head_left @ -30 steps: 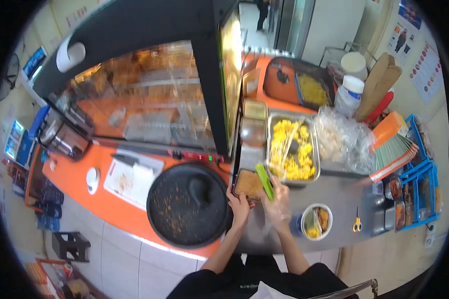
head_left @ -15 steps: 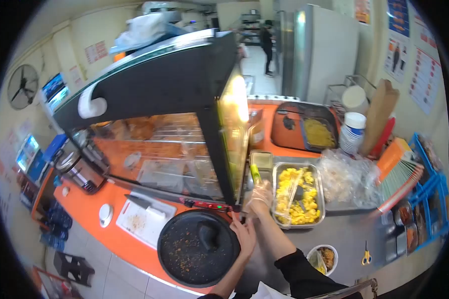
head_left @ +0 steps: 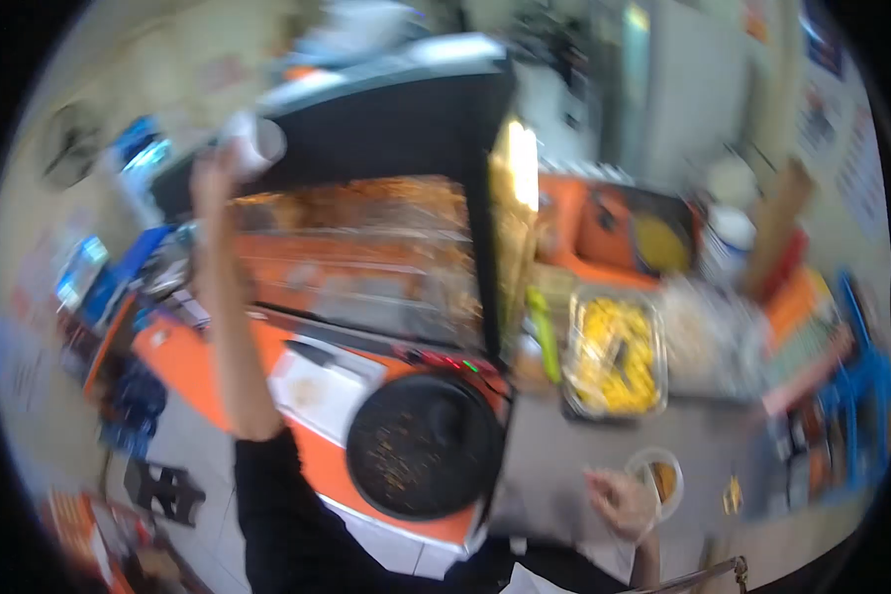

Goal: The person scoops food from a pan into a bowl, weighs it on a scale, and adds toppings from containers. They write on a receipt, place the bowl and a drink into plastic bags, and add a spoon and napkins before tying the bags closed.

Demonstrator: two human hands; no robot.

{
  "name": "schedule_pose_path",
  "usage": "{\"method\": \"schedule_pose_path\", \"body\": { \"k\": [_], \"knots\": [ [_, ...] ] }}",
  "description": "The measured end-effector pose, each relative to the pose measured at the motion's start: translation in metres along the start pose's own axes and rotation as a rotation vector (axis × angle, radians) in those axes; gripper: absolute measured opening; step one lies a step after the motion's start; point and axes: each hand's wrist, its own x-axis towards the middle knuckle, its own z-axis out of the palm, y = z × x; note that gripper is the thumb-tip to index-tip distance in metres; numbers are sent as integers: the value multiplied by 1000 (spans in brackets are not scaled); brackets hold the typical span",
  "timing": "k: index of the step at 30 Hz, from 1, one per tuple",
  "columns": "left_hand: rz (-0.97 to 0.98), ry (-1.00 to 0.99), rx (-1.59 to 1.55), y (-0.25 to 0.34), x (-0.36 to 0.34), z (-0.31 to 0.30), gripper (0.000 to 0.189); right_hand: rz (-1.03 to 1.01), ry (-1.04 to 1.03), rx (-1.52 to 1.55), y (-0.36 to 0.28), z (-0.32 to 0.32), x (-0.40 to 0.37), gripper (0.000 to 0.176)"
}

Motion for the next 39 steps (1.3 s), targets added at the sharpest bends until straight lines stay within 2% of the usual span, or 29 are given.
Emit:
{"method": "schedule_pose_path", "body": {
  "k": [1,3,4,5,7,8,9,10,11,12,13,14,15,17,18,19,21,22,24,25,26,28,30,33,35,36,37,38,39],
  "knots": [
    [76,7,4,16,-9,1,51,-66,40,-111,0,-8,-13,30],
    [248,13,-226,76,-82,-23,43,393,145,531,-10,-28,-53,31],
    [294,-81,-420,113,-140,-45,39,468,335,563,-4,-36,-69,31],
    [300,-268,-602,146,-206,-61,35,509,531,590,8,-40,-82,32],
    [250,-828,-822,191,-347,-75,30,647,820,518,65,-37,-108,35],
    [197,-1120,-829,204,-405,-73,29,686,953,478,81,-43,-114,37],
    [101,-1361,-784,215,-465,-66,28,661,977,420,95,-43,-119,39],
    [2,-1403,-692,218,-516,-52,26,630,990,361,103,-41,-117,41],
    [276,-1176,-709,209,-571,-39,29,588,1002,309,108,-43,-108,43],
    [45,-1417,-783,226,-585,-52,30,465,1127,369,102,-48,-92,43],
    [85,-1274,-781,261,-582,-79,35,348,1244,433,88,-53,-73,44],
    [117,-1142,-768,294,-577,-107,40,250,1229,391,86,-53,-63,48],
    [208,-1097,-743,316,-581,-120,44,151,1211,353,83,-53,-53,52],
    [411,-978,-702,352,-587,-127,52,-132,993,-49,82,-68,-30,66],
    [425,-979,-732,345,-609,-107,52,-157,975,21,73,-79,-24,71],
    [214,-983,-752,348,-613,-102,52,-181,957,91,64,-91,-17,76],
    [-182,-967,-785,356,-613,-92,52,85,985,913,57,-98,-4,81],
    [111,-765,-696,365,-611,-95,53,81,993,832,58,-92,4,82],
    [198,-624,-469,391,-610,-106,58,82,975,648,60,-78,16,82],
    [232,-549,-359,404,-607,-109,60,125,872,650,53,-77,15,81],
    [192,-440,-424,412,-594,-104,64,163,769,649,42,-76,11,80],
    [89,-509,-595,401,-571,-65,59,71,674,520,34,-55,7,76],
    [58,-528,-662,398,-569,-59,56,-191,688,262,45,-22,8,70],
    [145,-445,-611,399,-560,-55,52,-314,445,504,40,-60,-20,65],
    [131,-335,-557,398,-547,-40,50,-174,-32,423,35,-109,-58,64],
    [83,-317,-669,396,-530,-36,47,-151,84,338,30,-122,-66,63],
    [13,-371,-656,396,-524,-36,49,-138,201,242,25,-136,-69,62],
    [216,-410,-621,399,-530,-36,49,-125,330,150,25,-143,-70,61],
    [433,-458,-582,402,-537,-38,50,-46,245,146,38,-138,-65,59]
  ]
}}
